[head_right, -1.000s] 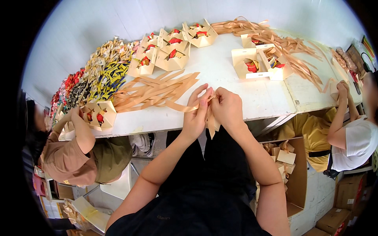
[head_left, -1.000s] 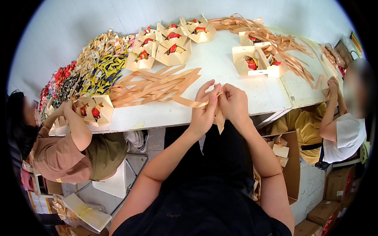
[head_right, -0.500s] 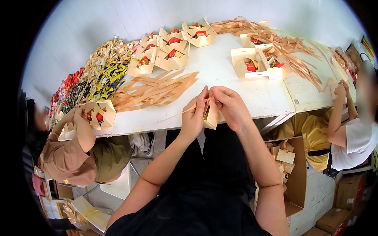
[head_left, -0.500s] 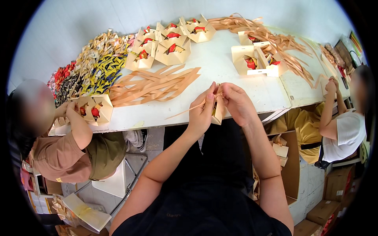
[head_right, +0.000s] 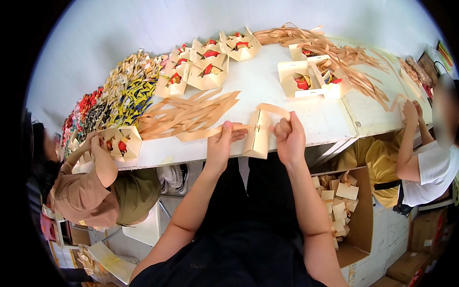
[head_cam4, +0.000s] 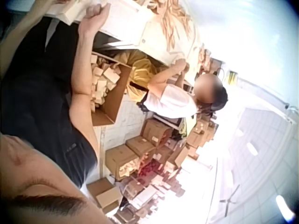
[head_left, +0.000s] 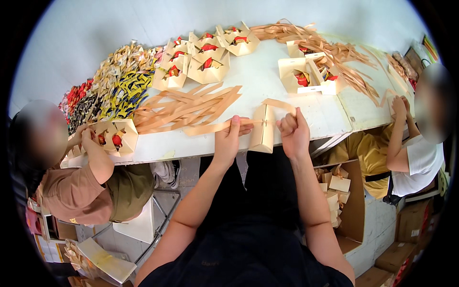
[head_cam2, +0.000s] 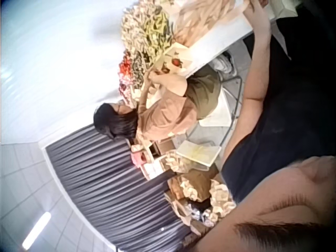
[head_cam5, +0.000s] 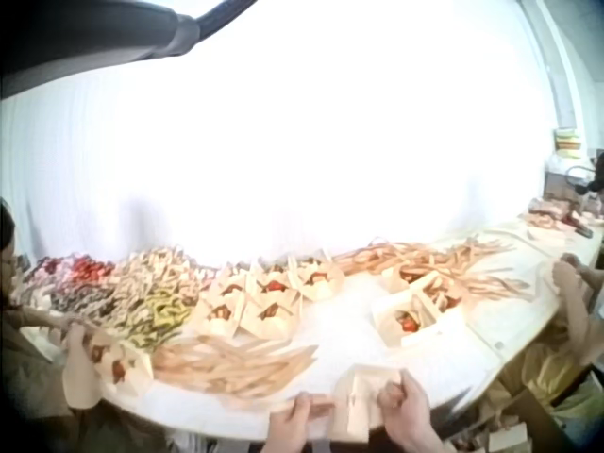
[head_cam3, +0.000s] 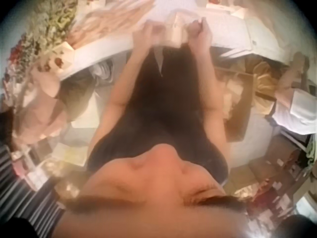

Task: The person assembles small wooden gift boxes by inserting a wrapped item into the box, threading a ribbon through the top slot, and tying a bow. They repeat this process for multiple boxes, placing finished units on the table.

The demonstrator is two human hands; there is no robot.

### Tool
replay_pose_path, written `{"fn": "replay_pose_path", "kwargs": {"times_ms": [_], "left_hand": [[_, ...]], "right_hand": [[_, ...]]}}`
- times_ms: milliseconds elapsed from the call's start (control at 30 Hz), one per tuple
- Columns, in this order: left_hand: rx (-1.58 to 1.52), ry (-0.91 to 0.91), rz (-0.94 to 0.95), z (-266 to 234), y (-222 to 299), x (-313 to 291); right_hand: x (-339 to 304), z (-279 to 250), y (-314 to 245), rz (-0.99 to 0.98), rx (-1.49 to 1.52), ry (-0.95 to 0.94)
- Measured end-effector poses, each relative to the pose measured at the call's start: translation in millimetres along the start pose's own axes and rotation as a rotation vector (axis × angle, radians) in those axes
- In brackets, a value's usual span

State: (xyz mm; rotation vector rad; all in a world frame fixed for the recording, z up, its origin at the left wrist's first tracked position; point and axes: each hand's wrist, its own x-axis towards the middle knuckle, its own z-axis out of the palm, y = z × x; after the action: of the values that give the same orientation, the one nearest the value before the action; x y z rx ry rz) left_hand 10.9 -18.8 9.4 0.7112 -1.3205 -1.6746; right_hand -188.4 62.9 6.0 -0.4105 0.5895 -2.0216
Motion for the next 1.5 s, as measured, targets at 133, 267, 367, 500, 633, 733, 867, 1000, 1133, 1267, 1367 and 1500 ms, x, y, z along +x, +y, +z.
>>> {"fn": "replay_pose_path", "kwargs": {"times_ms": [133, 267, 367, 500, 633, 733, 867, 1000, 1133, 1267, 1367, 1500], "left_hand": [[-0.029, 0.183, 0.122, -30, 16, -4], [0.383, 0.658, 0.793, -25, 19, 3], [0.979, 0.470, 0.863, -3, 31, -23], [0.901, -0.008, 0.473, -2, 4, -17], [0.476, -0.143, 0.238, -6, 11, -18], [0.312, -0.207, 0.069, -12, 35, -22], [0.164, -0.283, -0.116, -14, 39, -21], [0.234, -0.259, 0.096, 0, 44, -20], [0.057, -0.206, 0.192, 16, 27, 1], [0.298, -0.109, 0.290, 21, 28, 7], [0.408, -0.117, 0.413, 23, 28, 3], [0.657, -0.153, 0.542, 18, 39, -4]], "right_hand": [[-11, 3, -28, 0.078, -0.665, -0.163], [-21, 3, -22, -0.606, -1.122, 0.134], [-36, 18, -29, -0.957, -1.428, 0.017], [-40, 29, -15, -0.879, -1.848, -0.150], [-32, 15, -4, -0.823, -1.873, -0.081], [-32, 15, -7, -0.754, -1.836, -0.101], [-29, 23, -3, -0.774, -1.801, -0.168], [-30, 30, -2, -0.670, -1.839, -0.167], [-35, 36, 5, -0.618, -1.878, -0.215], [-22, 31, -5, -0.548, -1.907, -0.302], [-10, 32, -34, -0.458, -1.856, -0.480], [9, 67, -77, 0.071, -1.776, -0.412]]}}
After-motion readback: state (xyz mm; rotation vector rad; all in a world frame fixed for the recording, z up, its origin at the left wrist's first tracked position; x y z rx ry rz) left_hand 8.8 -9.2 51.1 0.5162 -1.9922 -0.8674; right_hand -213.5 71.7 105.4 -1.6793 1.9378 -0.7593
